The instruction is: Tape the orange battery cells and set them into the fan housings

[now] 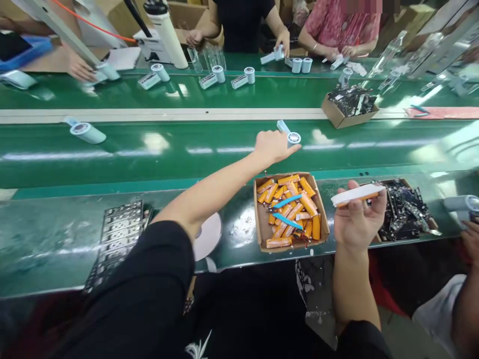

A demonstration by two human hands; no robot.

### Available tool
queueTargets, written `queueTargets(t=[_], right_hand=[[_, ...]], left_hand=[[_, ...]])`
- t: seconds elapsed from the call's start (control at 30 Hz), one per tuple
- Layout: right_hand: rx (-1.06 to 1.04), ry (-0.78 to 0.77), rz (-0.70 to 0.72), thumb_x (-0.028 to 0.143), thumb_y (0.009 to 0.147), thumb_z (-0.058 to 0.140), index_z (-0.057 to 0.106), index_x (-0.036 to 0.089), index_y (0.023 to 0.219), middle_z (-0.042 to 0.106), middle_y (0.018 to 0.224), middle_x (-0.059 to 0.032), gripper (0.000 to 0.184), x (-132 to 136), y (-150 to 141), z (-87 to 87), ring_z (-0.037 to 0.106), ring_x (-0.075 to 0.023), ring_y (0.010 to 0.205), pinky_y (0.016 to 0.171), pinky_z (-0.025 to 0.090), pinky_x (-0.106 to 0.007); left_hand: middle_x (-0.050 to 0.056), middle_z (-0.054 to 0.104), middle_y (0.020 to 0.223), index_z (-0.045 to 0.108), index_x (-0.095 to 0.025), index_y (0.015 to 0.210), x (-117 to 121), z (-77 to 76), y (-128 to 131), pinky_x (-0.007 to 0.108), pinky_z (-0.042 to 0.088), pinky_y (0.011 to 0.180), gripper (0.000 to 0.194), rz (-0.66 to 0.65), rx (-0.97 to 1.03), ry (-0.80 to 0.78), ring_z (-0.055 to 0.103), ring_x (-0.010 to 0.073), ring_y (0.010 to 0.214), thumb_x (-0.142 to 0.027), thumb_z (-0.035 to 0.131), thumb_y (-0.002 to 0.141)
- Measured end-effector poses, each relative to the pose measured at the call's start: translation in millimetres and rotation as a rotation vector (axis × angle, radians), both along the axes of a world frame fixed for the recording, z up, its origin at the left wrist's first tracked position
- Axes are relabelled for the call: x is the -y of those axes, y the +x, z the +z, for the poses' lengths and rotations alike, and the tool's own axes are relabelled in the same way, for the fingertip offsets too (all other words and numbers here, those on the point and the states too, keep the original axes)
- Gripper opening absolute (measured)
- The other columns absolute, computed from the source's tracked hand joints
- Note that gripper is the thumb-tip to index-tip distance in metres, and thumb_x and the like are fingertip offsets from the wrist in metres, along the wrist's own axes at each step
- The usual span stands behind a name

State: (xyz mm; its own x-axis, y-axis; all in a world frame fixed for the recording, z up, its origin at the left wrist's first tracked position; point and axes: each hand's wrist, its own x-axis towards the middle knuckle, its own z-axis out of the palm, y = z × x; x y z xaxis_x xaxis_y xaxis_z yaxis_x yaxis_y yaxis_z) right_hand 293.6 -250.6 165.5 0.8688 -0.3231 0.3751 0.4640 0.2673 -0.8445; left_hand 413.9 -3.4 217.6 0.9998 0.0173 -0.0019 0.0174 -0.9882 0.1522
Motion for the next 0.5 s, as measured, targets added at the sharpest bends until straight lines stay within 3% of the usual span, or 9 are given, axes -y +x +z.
queueTargets(t=[0.07,0.17,0.23,0.33,0.4,0.5], right_hand=[[-0.040,-0.026,0.022,0.033,0.076,0.099,0.076,0.041,0.124,0.082,0.118,0.0012,0.054,6,-10,1.1,0.082,-0.0238,0.107,0.087,0.073,-0.044],[-0.131,-0.046,0.035,0.030,0.078,0.099,0.077,0.038,0.121,0.086,0.107,-0.0007,0.049,29,-33,0.2,0.085,-0.0230,0.092,0.076,0.073,-0.037],[-0.182,-0.070,0.049,0.029,0.081,0.097,0.078,0.036,0.120,0.087,0.104,-0.0029,0.044,47,-46,-2.1,0.085,-0.0233,0.082,0.067,0.072,-0.035],[-0.150,-0.139,0.063,0.028,0.082,0.096,0.079,0.034,0.120,0.087,0.101,-0.0028,0.042,58,-44,-1.5,0.085,-0.0247,0.080,0.065,0.073,-0.036],[-0.059,-0.235,0.028,0.026,0.082,0.095,0.079,0.035,0.122,0.086,0.102,-0.0005,0.044,52,-22,3.5,0.085,-0.0252,0.088,0.072,0.075,-0.038],[0.071,-0.534,-0.062,0.027,0.084,0.091,0.078,0.035,0.126,0.085,0.108,0.0015,0.044,29,39,13.4,0.084,-0.0248,0.099,0.087,0.075,-0.042]], left_hand=[[0.025,0.074,0.131,0.076,-0.008,0.133,32,-4.0,67,0.047,0.052,0.103,0.078,-0.047,-0.069,0.040,0.068,0.0406,0.125,-0.072,0.043,0.105],[0.021,0.073,0.137,0.078,-0.014,0.135,49,-15.3,115,0.047,0.052,0.105,0.055,-0.197,-0.184,0.130,0.066,0.0410,0.128,-0.053,0.065,0.098],[0.013,0.077,0.135,0.081,-0.027,0.131,43,-21.6,121,0.046,0.052,0.106,0.048,-0.329,-0.248,0.166,0.068,0.0379,0.125,-0.035,0.079,0.084],[0.008,0.076,0.137,0.084,-0.034,0.123,29,-28.0,114,0.044,0.052,0.107,0.048,-0.583,-0.256,0.256,0.068,0.0348,0.125,-0.018,0.077,0.078],[0.010,0.074,0.142,0.083,-0.030,0.123,25,-30.8,109,0.043,0.053,0.106,0.043,-0.688,-0.220,0.306,0.067,0.0345,0.127,-0.016,0.071,0.084],[0.014,0.076,0.135,0.082,-0.023,0.123,31,-33.4,106,0.041,0.057,0.102,0.038,-0.662,-0.218,0.317,0.070,0.0331,0.122,-0.015,0.065,0.090]])
